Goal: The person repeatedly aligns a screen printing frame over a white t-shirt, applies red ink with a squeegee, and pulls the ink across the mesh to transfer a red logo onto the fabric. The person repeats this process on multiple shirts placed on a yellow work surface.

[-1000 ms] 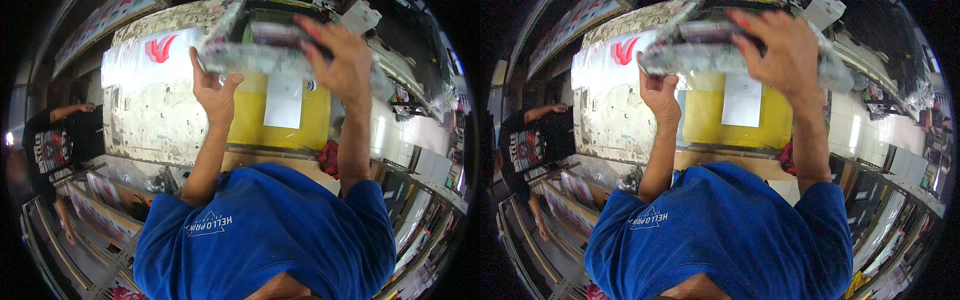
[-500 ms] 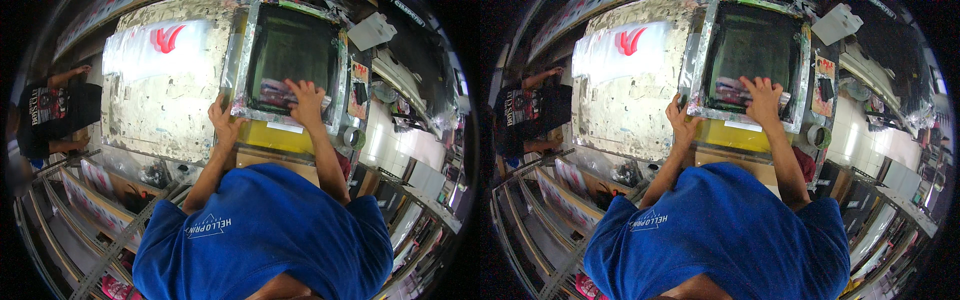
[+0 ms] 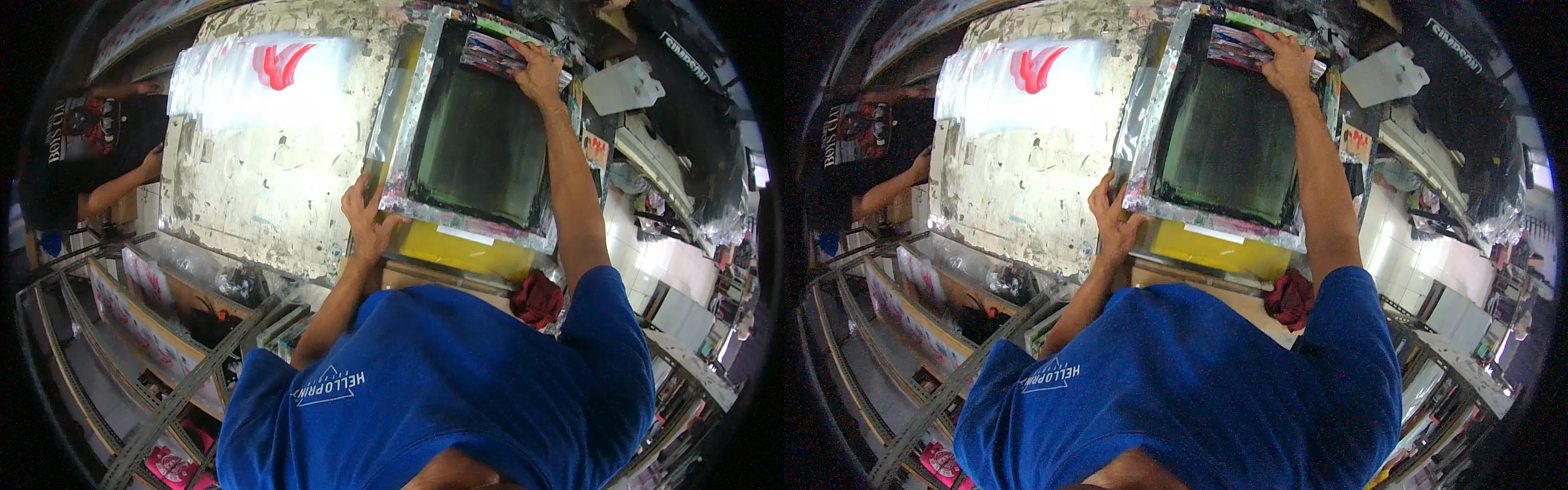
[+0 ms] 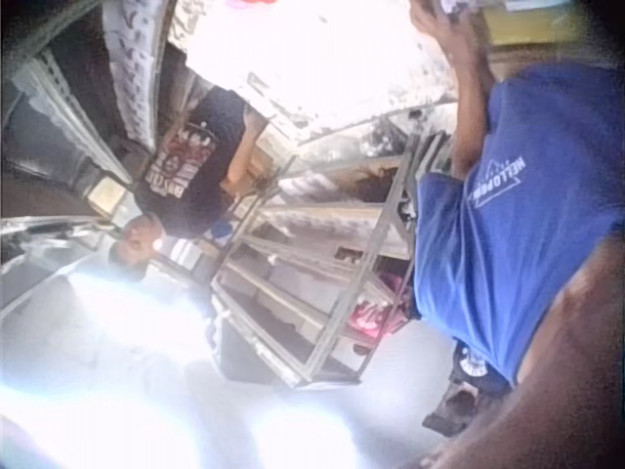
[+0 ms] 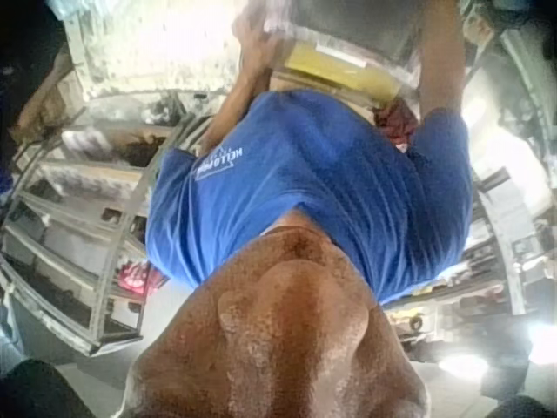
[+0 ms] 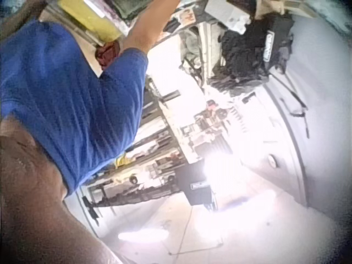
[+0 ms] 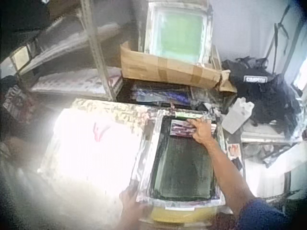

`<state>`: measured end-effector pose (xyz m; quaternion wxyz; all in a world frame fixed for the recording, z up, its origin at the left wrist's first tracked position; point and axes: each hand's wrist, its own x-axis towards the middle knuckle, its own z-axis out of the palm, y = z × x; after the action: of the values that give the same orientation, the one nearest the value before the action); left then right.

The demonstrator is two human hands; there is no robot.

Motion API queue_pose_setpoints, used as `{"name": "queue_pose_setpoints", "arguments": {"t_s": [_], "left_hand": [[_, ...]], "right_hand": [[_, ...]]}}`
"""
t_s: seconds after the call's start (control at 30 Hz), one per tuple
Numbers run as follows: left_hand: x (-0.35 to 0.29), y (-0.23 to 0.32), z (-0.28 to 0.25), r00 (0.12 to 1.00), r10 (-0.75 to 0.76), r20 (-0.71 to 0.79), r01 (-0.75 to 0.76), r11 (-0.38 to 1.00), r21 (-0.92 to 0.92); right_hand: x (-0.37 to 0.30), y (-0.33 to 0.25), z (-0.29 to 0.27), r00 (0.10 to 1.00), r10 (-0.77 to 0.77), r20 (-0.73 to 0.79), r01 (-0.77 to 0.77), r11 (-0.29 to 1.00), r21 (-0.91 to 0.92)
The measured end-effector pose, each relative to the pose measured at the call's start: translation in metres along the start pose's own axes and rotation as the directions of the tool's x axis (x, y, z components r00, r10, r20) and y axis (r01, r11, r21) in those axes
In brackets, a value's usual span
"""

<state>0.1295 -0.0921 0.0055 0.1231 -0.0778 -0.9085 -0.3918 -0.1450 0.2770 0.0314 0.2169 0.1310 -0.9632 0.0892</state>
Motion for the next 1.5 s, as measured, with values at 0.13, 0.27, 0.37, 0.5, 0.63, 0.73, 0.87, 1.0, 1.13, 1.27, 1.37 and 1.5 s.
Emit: {"name": "queue_pose_setpoints", "arguments": {"t_s": [0.13,0.27,0.37,0.5,0.63,0.73,0.87,1.0,1.13,1.27,1.37,1.5], "left_hand": [[-0.002,-0.002,0.003,0.999,0.021,-0.040,-0.023,0.999,-0.042],[-0.006,-0.007,0.001,1.000,0.022,-0.020,-0.022,1.000,-0.002],[-0.009,-0.010,0.004,1.000,-0.024,0.016,0.024,0.999,-0.033],[-0.011,-0.003,0.010,0.993,-0.100,-0.064,0.093,0.989,-0.113],[0.000,0.004,0.006,0.979,-0.073,-0.189,0.037,0.982,-0.187],[0.026,0.038,-0.017,0.965,0.005,-0.262,-0.044,0.989,-0.143],[0.075,0.087,-0.038,0.911,-0.030,-0.411,-0.055,0.980,-0.192],[0.138,0.121,-0.047,0.882,-0.154,-0.445,-0.221,0.700,-0.679],[0.152,0.087,-0.023,0.949,-0.196,-0.247,-0.034,0.716,-0.697],[0.105,-0.006,0.028,0.948,-0.110,-0.300,0.177,0.963,0.205],[0.081,0.008,0.039,0.969,-0.180,-0.167,0.228,0.915,0.333],[0.080,0.004,0.047,0.963,-0.203,-0.175,0.235,0.954,0.187]], "right_hand": [[0.037,0.024,0.006,0.999,-0.014,-0.038,0.016,0.999,0.038],[0.049,0.014,0.000,0.989,0.101,0.107,-0.108,0.992,0.061],[0.044,0.016,-0.016,0.966,0.228,0.119,-0.253,0.928,0.272],[0.007,0.011,-0.046,0.907,0.364,0.211,-0.417,0.715,0.561],[-0.048,-0.056,-0.113,0.887,0.332,0.321,-0.454,0.491,0.744],[-0.087,-0.106,-0.168,0.890,0.310,0.334,-0.455,0.636,0.623],[-0.092,-0.161,-0.245,0.997,0.066,0.025,-0.070,0.983,0.167],[-0.050,-0.167,-0.280,0.977,-0.055,-0.204,0.069,0.996,0.060],[-0.002,-0.137,-0.301,0.977,0.010,-0.214,0.021,0.990,0.139],[0.038,-0.142,-0.318,0.982,0.173,-0.077,-0.157,0.970,0.184],[0.044,-0.124,-0.310,0.978,0.074,-0.194,-0.039,0.983,0.177],[0.050,-0.133,-0.323,0.987,0.114,-0.112,-0.093,0.979,0.180]]}}
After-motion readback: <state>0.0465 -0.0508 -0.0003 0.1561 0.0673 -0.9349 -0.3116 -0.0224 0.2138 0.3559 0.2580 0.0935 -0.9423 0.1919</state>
